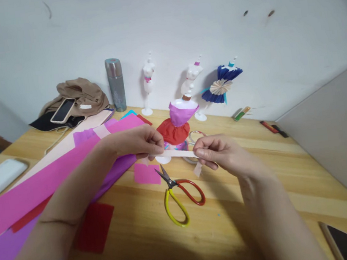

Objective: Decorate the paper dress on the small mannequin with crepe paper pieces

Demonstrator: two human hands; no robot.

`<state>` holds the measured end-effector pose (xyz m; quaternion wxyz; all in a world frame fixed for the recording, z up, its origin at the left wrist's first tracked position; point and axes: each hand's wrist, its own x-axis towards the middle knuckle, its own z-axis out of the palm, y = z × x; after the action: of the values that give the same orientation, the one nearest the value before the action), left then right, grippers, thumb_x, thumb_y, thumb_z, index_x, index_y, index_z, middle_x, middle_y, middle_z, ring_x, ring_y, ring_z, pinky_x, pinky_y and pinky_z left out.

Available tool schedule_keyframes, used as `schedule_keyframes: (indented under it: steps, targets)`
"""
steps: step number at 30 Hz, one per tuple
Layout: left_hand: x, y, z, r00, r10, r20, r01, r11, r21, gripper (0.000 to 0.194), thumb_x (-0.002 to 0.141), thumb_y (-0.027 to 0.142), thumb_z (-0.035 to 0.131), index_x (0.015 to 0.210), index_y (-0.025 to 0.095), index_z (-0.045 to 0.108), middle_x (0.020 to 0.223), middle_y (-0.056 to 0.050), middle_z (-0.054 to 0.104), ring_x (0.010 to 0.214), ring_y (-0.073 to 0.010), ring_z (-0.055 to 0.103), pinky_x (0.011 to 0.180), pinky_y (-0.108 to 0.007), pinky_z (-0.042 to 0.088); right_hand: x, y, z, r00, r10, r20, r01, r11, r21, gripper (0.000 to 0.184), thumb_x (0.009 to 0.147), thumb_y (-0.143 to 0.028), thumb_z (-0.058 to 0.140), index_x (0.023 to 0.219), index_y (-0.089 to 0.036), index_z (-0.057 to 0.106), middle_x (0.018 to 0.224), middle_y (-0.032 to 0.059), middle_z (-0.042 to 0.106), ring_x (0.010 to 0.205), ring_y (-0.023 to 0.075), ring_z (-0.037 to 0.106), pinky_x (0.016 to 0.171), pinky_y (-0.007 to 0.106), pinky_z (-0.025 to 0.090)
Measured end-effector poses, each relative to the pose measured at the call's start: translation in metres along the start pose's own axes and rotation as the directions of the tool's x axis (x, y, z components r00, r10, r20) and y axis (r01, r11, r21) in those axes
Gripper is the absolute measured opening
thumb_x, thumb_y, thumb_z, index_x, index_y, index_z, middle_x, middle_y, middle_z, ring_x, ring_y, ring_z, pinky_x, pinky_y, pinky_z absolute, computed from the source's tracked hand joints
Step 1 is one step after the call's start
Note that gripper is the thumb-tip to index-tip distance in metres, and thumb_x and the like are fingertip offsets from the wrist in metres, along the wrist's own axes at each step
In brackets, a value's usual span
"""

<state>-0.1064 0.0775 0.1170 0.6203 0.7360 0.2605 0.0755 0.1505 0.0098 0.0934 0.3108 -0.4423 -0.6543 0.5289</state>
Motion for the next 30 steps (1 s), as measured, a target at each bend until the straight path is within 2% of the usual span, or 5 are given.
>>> schedule_keyframes:
  steps: [10,15,22,26,30]
  targets:
    - [0.005,-0.006,-0.001,0.999,-0.008,-0.047,0.009,1.000,0.019,0.014,0.073,0.022,0.072,0.069,0.013,0.063,0.051,0.004,0.058,0.039,-0.0034,0.040,0.040,-0.015,0.027,0.002,-0.004,-0.001,1.000,0.017,-0.018,-0.019,0.997,-0.068,0.049,0.076,-0.064,0.073,0.065,-0.018,0.059,0.049,-0.0052,0.048,0.042,0.0066,0.036,0.042,0.023,0.026]
    - [0.003,-0.003,0.001,0.997,-0.008,-0.075,0.013,0.998,0.068,0.014,0.075,0.024,0.071,0.069,0.014,0.062,0.052,0.004,0.057,0.042,-0.0057,0.045,0.042,-0.016,0.032,0.002,-0.001,-0.001,0.999,0.026,-0.041,-0.029,0.998,-0.055,0.047,0.078,-0.061,0.072,0.064,-0.018,0.058,0.050,-0.0043,0.048,0.043,0.0066,0.036,0.042,0.023,0.024]
    - [0.010,-0.007,0.007,0.998,0.006,-0.066,0.002,0.992,0.123,0.045,0.086,0.041,0.064,0.052,0.014,0.052,0.044,0.001,0.049,0.037,-0.0043,0.034,0.039,-0.018,0.025,0.002,-0.002,0.001,0.999,0.009,-0.031,-0.012,0.996,-0.084,0.049,0.079,-0.063,0.071,0.062,-0.019,0.056,0.050,-0.0047,0.047,0.043,0.0065,0.035,0.042,0.024,0.024]
    - [0.015,-0.009,0.010,0.999,-0.027,-0.035,0.032,0.987,0.159,0.038,0.083,0.033,0.065,0.052,0.014,0.053,0.044,0.002,0.049,0.039,-0.0059,0.038,0.040,-0.017,0.028,0.002,-0.004,0.001,1.000,0.020,-0.022,-0.022,0.995,-0.094,0.048,0.080,-0.061,0.070,0.062,-0.019,0.056,0.049,-0.0054,0.046,0.042,0.0065,0.034,0.041,0.024,0.024]
    - [0.013,-0.005,0.011,0.996,-0.020,-0.091,0.031,0.992,0.121,0.029,0.081,0.026,0.063,0.056,0.014,0.055,0.045,0.002,0.049,0.039,-0.0056,0.038,0.040,-0.016,0.027,0.003,-0.002,-0.003,1.000,0.026,0.007,-0.026,0.996,-0.091,0.048,0.080,-0.060,0.071,0.061,-0.019,0.056,0.051,-0.0034,0.051,0.041,0.0063,0.035,0.041,0.023,0.024]
